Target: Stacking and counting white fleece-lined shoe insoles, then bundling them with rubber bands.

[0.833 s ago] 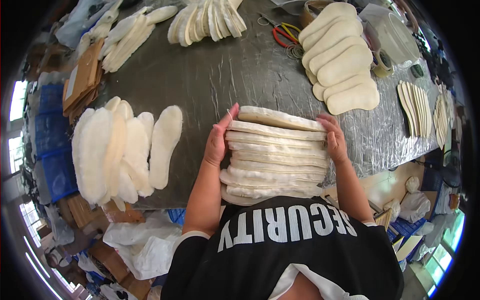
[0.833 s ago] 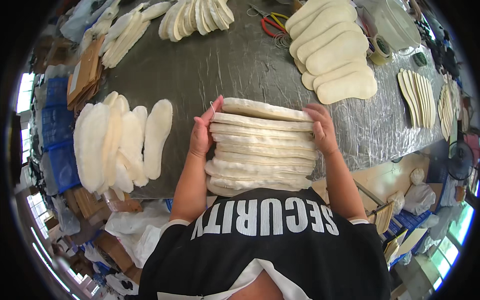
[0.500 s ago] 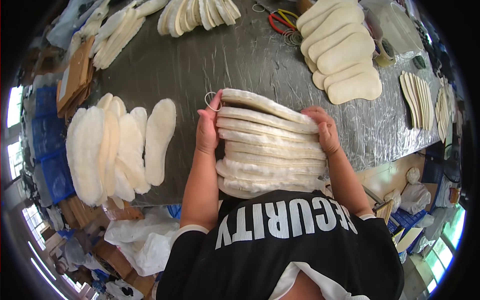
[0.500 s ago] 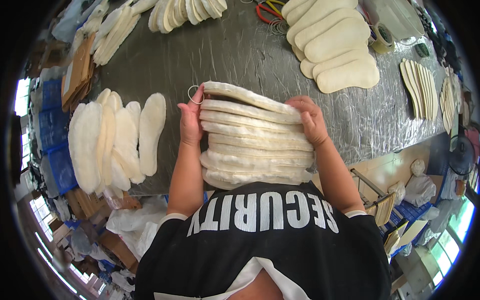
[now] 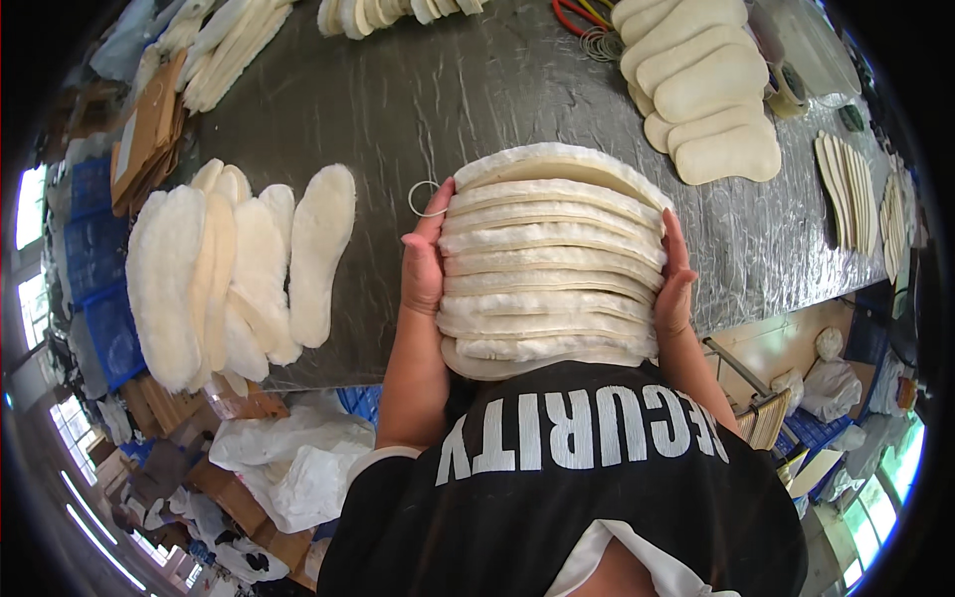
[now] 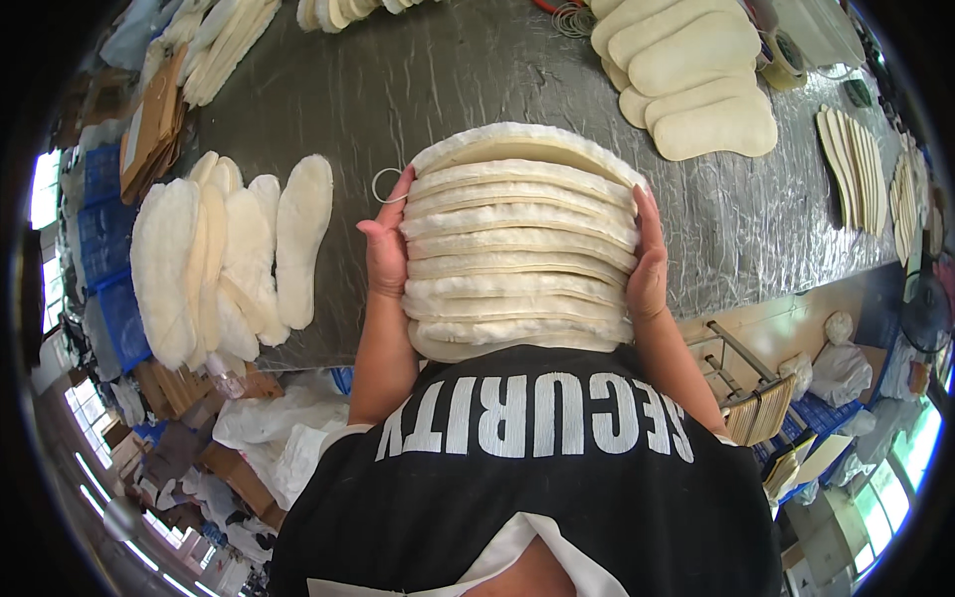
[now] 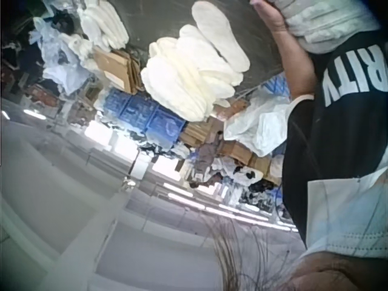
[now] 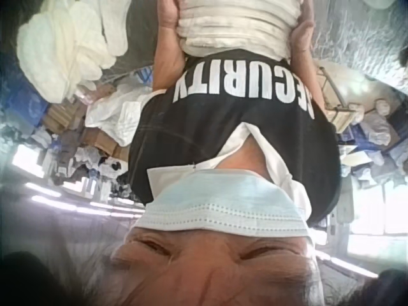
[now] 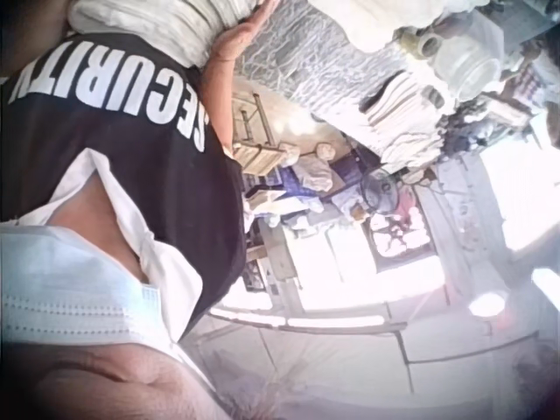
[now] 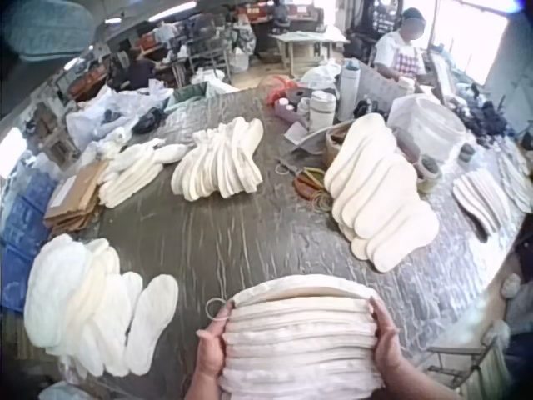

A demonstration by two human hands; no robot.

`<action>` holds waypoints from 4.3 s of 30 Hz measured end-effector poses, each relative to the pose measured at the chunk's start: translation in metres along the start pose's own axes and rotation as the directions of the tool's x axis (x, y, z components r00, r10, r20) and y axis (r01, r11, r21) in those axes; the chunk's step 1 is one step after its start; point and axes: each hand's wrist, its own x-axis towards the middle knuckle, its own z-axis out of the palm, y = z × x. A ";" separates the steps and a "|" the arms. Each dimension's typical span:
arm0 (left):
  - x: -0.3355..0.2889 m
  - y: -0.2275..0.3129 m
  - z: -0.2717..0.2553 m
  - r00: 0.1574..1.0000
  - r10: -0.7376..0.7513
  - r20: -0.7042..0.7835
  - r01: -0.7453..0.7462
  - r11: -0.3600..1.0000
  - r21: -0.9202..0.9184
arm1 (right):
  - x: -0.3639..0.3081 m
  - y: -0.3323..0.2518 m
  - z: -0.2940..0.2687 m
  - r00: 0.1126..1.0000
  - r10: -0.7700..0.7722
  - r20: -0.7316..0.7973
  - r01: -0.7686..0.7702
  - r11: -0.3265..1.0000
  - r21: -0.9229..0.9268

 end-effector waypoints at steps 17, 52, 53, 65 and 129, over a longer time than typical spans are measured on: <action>0.010 0.009 -0.016 0.999 -0.038 -0.011 0.039 0.989 0.143 | -0.053 -0.004 0.012 0.982 -0.177 0.058 0.184 0.971 -0.151; -0.074 0.035 0.054 0.834 0.012 0.552 -0.549 -0.087 0.831 | 0.052 -0.091 0.075 0.623 -0.096 0.776 0.718 0.465 -0.519; -0.075 0.033 0.055 0.832 0.016 0.555 -0.552 -0.089 0.829 | 0.046 -0.097 0.076 0.589 -0.001 0.808 0.734 0.420 -0.534; -0.071 0.029 0.062 0.848 0.193 0.494 -0.493 -0.056 0.868 | 0.001 -0.090 0.101 0.714 0.104 0.692 0.675 0.158 -0.721; -0.327 -0.006 0.034 0.856 -0.294 -0.426 0.357 0.931 0.075 | -0.024 -0.094 0.166 -0.006 0.112 0.994 0.969 0.248 -0.022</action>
